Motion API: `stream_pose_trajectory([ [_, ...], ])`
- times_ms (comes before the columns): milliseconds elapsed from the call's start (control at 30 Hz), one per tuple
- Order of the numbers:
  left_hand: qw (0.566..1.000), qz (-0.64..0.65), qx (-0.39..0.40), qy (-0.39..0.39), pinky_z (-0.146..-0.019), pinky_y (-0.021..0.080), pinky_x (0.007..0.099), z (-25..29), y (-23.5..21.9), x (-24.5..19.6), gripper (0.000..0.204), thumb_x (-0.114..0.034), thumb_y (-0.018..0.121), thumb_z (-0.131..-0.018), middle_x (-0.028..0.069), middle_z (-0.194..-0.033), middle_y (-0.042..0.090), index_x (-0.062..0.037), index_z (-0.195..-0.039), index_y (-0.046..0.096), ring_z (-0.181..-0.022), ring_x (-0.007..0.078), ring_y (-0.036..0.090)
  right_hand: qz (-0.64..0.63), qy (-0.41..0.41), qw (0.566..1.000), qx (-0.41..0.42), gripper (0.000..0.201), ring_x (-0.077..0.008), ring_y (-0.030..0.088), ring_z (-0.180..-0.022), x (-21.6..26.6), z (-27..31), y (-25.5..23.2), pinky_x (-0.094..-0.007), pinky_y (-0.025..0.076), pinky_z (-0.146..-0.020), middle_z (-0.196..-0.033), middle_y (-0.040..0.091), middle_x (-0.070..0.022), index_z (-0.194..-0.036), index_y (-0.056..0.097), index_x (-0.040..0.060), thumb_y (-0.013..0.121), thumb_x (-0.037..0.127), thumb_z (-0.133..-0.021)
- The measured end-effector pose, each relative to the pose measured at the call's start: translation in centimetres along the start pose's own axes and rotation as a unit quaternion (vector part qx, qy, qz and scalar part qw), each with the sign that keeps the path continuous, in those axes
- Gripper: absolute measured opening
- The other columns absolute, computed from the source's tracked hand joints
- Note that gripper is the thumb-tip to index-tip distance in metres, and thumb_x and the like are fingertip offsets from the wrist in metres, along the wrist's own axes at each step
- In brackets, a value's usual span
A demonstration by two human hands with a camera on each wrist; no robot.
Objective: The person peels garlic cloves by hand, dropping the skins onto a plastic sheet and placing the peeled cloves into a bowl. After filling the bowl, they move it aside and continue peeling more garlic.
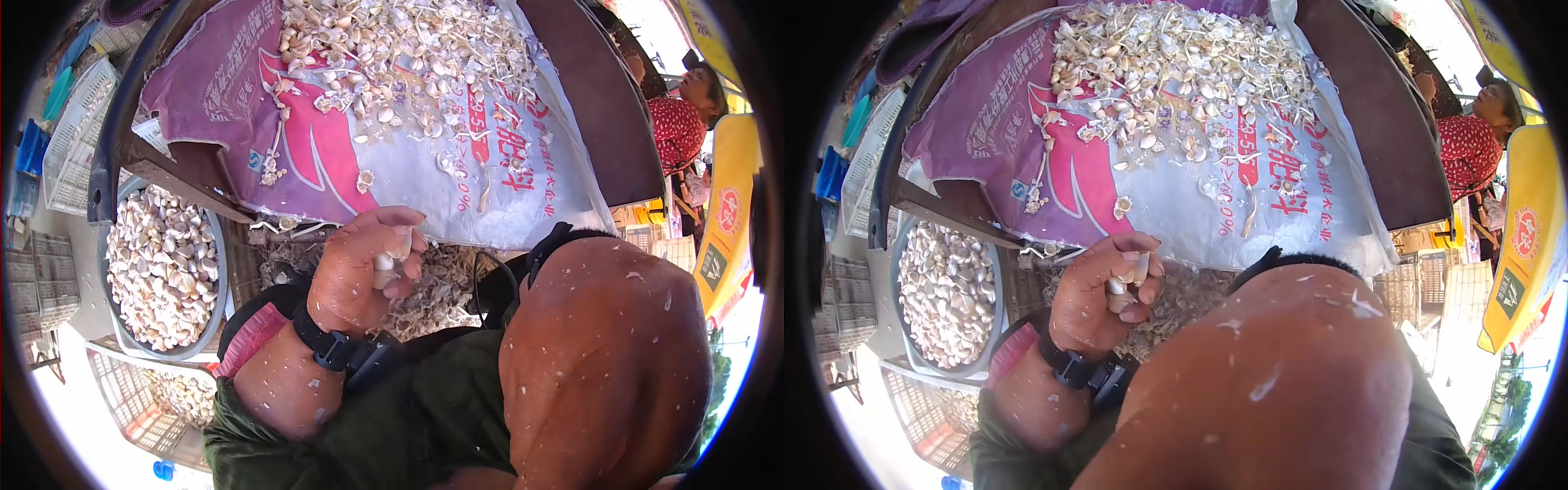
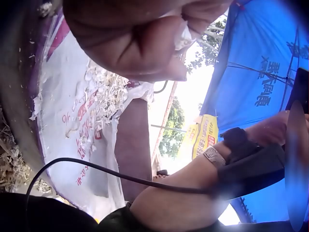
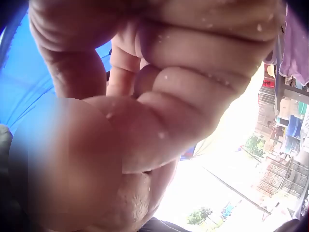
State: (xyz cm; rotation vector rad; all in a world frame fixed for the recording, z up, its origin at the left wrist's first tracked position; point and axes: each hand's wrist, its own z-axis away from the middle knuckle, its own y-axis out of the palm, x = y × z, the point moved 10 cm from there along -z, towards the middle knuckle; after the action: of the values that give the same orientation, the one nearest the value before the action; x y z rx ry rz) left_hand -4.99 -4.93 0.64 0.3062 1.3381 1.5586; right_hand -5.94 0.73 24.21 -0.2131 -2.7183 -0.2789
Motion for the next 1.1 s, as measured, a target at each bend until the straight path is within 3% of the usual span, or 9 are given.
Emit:
stream_pose_trajectory([
  [100, 1.000, -0.004, -0.027, 0.014, -0.046, 0.038, 0.0242, 0.3, -0.4, -0.6, 0.032, -0.015, 0.057, -0.084, 0.0075, -0.086, 0.063, -0.0008, -0.113, 0.057, -0.065, 0.0155, 0.058, 0.110, -0.093, 0.981, -0.133, 0.015, -0.0220, 0.066, -0.058, -0.1, 1.1, 0.1, -0.0222, 0.053, -0.051, -0.094, 0.064, -0.0300, -0.089, 0.066, -0.0083, 0.051, -0.013, -0.090],
  [367, 0.998, -0.035, -0.044, 0.018, -0.045, 0.038, 0.0238, 0.8, -0.2, -0.8, 0.024, -0.023, 0.059, -0.090, 0.0097, -0.076, 0.063, -0.0001, -0.090, 0.066, -0.063, 0.0149, 0.060, 0.318, -0.315, 0.805, -0.389, 0.016, -0.0220, 0.066, -0.057, 4.0, 5.5, 0.6, -0.0216, 0.053, -0.048, -0.090, 0.065, -0.0299, -0.084, 0.066, -0.0067, 0.052, -0.013, -0.090],
  [433, 0.999, -0.038, -0.024, 0.019, -0.045, 0.038, 0.0235, 0.8, 0.0, -0.7, 0.024, -0.023, 0.057, -0.091, 0.0106, -0.077, 0.064, 0.0004, -0.093, 0.065, -0.066, 0.0159, 0.062, 0.099, 0.074, 0.939, -0.322, 0.011, -0.0206, 0.067, -0.058, 1.0, 3.2, -2.5, -0.0212, 0.055, -0.049, -0.082, 0.066, -0.0277, -0.082, 0.065, -0.0073, 0.057, -0.012, -0.088],
  [467, 0.999, -0.022, -0.014, 0.018, -0.046, 0.038, 0.0233, 0.9, 0.3, -0.7, 0.023, -0.021, 0.056, -0.092, 0.0111, -0.077, 0.064, 0.0005, -0.093, 0.065, -0.066, 0.0163, 0.062, 0.095, 0.069, 0.942, -0.315, 0.011, -0.0206, 0.067, -0.058, 1.3, 1.8, -4.3, -0.0212, 0.055, -0.049, -0.082, 0.066, -0.0277, -0.082, 0.065, -0.0073, 0.057, -0.012, -0.088],
  [533, 0.999, 0.004, 0.037, 0.004, -0.046, 0.038, 0.0232, 0.4, 1.0, -0.8, 0.018, -0.019, 0.058, -0.093, 0.0072, -0.085, 0.063, -0.0016, -0.099, 0.061, -0.069, 0.0163, 0.063, 0.006, 0.212, 0.975, -0.068, 0.007, -0.0206, 0.068, -0.061, -1.4, -2.0, -3.5, -0.0221, 0.056, -0.052, -0.080, 0.067, -0.0239, -0.081, 0.067, -0.0053, 0.063, -0.009, -0.086],
  [600, 1.000, 0.012, 0.017, 0.008, -0.046, 0.038, 0.0235, 0.2, 0.6, -0.4, 0.019, -0.018, 0.058, -0.093, 0.0077, -0.086, 0.063, -0.0016, -0.102, 0.060, -0.068, 0.0165, 0.063, 0.022, 0.203, 0.969, -0.140, 0.003, -0.0204, 0.066, -0.058, -0.9, 0.1, -4.9, -0.0243, 0.056, -0.051, -0.084, 0.065, -0.0255, -0.088, 0.062, -0.0061, 0.064, -0.003, -0.087],
  [700, 0.999, 0.035, -0.010, 0.032, -0.046, 0.039, 0.0242, 0.0, 0.4, -0.9, 0.025, -0.017, 0.057, -0.092, 0.0090, -0.088, 0.064, -0.0024, -0.112, 0.057, -0.068, 0.0176, 0.062, 0.065, 0.186, 0.934, -0.298, 0.030, -0.0197, 0.061, -0.051, -0.2, 5.2, -8.2, -0.0311, 0.054, -0.047, -0.096, 0.057, -0.0306, -0.106, 0.049, -0.0082, 0.064, 0.013, -0.091],
  [767, 0.993, 0.095, 0.053, 0.047, -0.046, 0.039, 0.0248, -0.4, 1.0, -1.1, 0.029, -0.015, 0.057, -0.090, 0.0099, -0.089, 0.064, -0.0023, -0.116, 0.055, -0.067, 0.0184, 0.062, 0.100, 0.281, 0.840, -0.454, 0.014, -0.0165, 0.062, -0.056, 0.1, 9.4, -11.5, -0.0332, 0.053, -0.055, -0.080, 0.065, -0.0158, -0.097, 0.057, -0.0031, 0.059, 0.011, -0.094],
  [1100, 0.997, 0.029, 0.039, 0.061, -0.041, 0.036, 0.0195, -1.0, 0.1, -0.8, 0.018, -0.011, 0.058, -0.088, 0.0102, -0.083, 0.062, -0.0024, -0.102, 0.053, -0.064, 0.0141, 0.060, 0.277, 0.445, 0.681, -0.511, 0.023, -0.0106, 0.053, -0.050, -0.7, 18.6, -13.2, -0.0227, 0.040, -0.047, -0.068, 0.061, -0.0055, -0.091, 0.061, 0.0004, 0.070, 0.021, -0.089],
])
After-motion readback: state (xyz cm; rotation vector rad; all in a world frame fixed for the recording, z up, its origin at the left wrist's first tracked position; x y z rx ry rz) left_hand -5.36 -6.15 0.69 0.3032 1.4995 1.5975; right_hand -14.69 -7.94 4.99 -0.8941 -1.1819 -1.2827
